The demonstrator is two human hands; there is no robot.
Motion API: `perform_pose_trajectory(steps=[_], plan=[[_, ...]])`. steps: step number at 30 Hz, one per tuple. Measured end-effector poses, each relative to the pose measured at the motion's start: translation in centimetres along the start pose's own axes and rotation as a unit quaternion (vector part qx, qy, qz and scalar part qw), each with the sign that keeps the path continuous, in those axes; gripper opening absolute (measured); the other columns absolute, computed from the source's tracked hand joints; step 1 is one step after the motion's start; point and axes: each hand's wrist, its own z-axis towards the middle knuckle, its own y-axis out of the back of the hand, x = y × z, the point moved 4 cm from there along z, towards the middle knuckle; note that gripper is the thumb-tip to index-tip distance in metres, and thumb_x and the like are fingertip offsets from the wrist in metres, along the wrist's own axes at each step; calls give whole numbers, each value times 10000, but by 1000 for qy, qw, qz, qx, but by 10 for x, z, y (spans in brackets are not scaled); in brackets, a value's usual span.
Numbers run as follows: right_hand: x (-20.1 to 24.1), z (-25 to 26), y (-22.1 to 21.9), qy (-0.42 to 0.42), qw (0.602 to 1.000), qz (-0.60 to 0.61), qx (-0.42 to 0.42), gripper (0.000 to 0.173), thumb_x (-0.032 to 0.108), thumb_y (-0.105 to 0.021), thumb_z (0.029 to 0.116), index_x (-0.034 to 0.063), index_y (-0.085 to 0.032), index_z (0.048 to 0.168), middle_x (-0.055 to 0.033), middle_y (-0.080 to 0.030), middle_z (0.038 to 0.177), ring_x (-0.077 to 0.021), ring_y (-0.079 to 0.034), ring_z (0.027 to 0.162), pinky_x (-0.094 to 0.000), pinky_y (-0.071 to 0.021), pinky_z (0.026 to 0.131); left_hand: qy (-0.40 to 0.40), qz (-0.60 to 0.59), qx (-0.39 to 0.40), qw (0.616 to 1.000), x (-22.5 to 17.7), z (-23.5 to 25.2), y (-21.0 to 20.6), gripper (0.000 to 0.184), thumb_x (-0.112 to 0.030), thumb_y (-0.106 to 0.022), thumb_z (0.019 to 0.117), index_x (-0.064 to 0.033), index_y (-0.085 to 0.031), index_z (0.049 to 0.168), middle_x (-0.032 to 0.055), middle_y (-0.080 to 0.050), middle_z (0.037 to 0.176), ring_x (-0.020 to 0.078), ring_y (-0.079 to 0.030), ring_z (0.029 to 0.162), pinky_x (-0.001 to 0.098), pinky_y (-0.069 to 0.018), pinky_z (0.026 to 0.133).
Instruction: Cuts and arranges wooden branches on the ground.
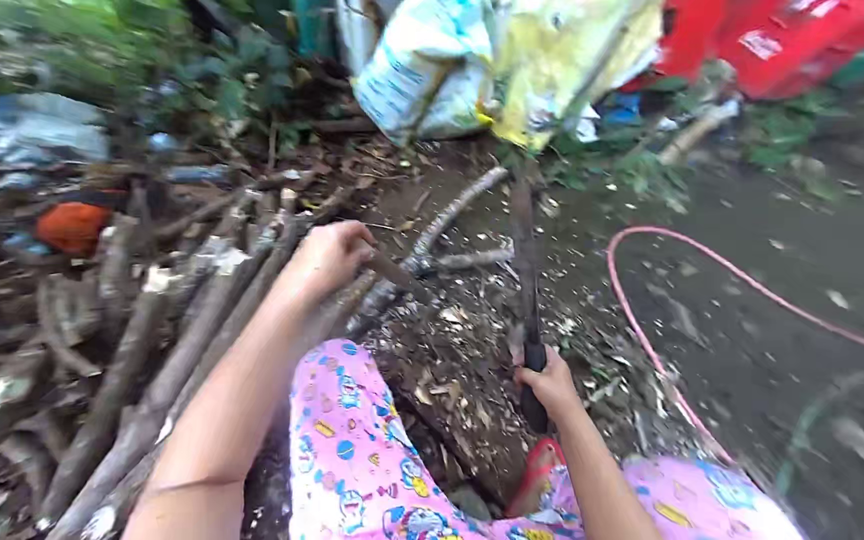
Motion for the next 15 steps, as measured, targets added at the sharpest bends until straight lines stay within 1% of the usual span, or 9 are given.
perform_pose_trajectory(steps=[2, 3, 5, 6, 8, 10, 12, 13, 15], plan=[[7, -12, 14, -5, 999, -35, -11, 542, -40, -668, 748, -58, -522, 1270, -111, -637, 888, -188, -626, 656, -380, -561, 613, -12, -1, 97, 995, -14, 29, -71, 265, -101, -643, 1012, 5, -678, 1253, 244, -710, 1144, 415, -692, 1076, 632, -512, 992], [6, -18, 18, -10, 999, -39, -17, 521, -17, -669, 749, -55, -529, 1250, -106, -625, 855, -185, -619, 631, -379, -560, 597, -19, 6, 134, 991, -20, 42, -103, 276, -110, -631, 1020, 3, -674, 1268, 245, -705, 1172, 423, -678, 1120, 638, -498, 1015], [-5, -26, 18, -35, 999, -27, -20, 495, 7, -667, 759, -51, -537, 1233, -93, -617, 815, -171, -608, 597, -360, -554, 570, -31, 24, 173, 984, -30, 62, -153, 264, -114, -614, 1025, -27, -685, 1264, 224, -710, 1181, 425, -671, 1136, 652, -499, 1002], [-12, -29, 15, -54, 998, -20, -20, 486, 3, -668, 772, -55, -538, 1237, -97, -614, 809, -173, -605, 591, -359, -551, 569, -34, 22, 188, 981, -34, 69, -172, 268, -113, -599, 1031, -37, -681, 1274, 223, -703, 1201, 430, -662, 1152, 659, -492, 1002], [-21, -30, 5, -91, 996, -18, -10, 438, -15, -678, 815, -54, -540, 1228, -106, -604, 798, -176, -602, 578, -352, -554, 563, -31, -15, 187, 982, -38, 79, -195, 315, -106, -596, 1031, -45, -635, 1337, 228, -686, 1246, 439, -655, 1170, 666, -485, 1010], [-30, -29, -6, -124, 992, -23, 6, 420, -28, -691, 834, -54, -543, 1227, -116, -596, 800, -180, -587, 575, -354, -544, 564, -1, -84, 160, 984, -39, 84, -205, 462, -123, -645, 1014, -44, -518, 1450, 256, -682, 1221, 455, -666, 1132, 663, -498, 991], [-38, -28, -17, -150, 988, -25, 26, 419, -31, -708, 841, -52, -548, 1227, -127, -603, 797, -191, -590, 568, -365, -548, 565, 14, -180, 125, 976, -34, 83, -214, 591, -125, -680, 997, -22, -410, 1512, 272, -659, 1258, 431, -670, 1140, 610, -516, 1012], [-42, -27, -23, -159, 987, -18, 36, 409, -33, -708, 848, -53, -545, 1223, -128, -605, 792, -188, -594, 560, -358, -553, 558, 12, -223, 107, 969, -32, 80, -220, 604, -128, -675, 1000, -5, -394, 1520, 272, -646, 1290, 410, -664, 1167, 576, -513, 1035], [-46, -26, -33, -174, 983, 5, 54, 397, -45, -687, 865, -53, -530, 1230, -117, -598, 784, -172, -590, 550, -331, -550, 549, -1, -272, 81, 959, -27, 76, -235, 567, -130, -659, 1003, 41, -427, 1490, 277, -620, 1336, 378, -638, 1228, 519, -493, 1085]])
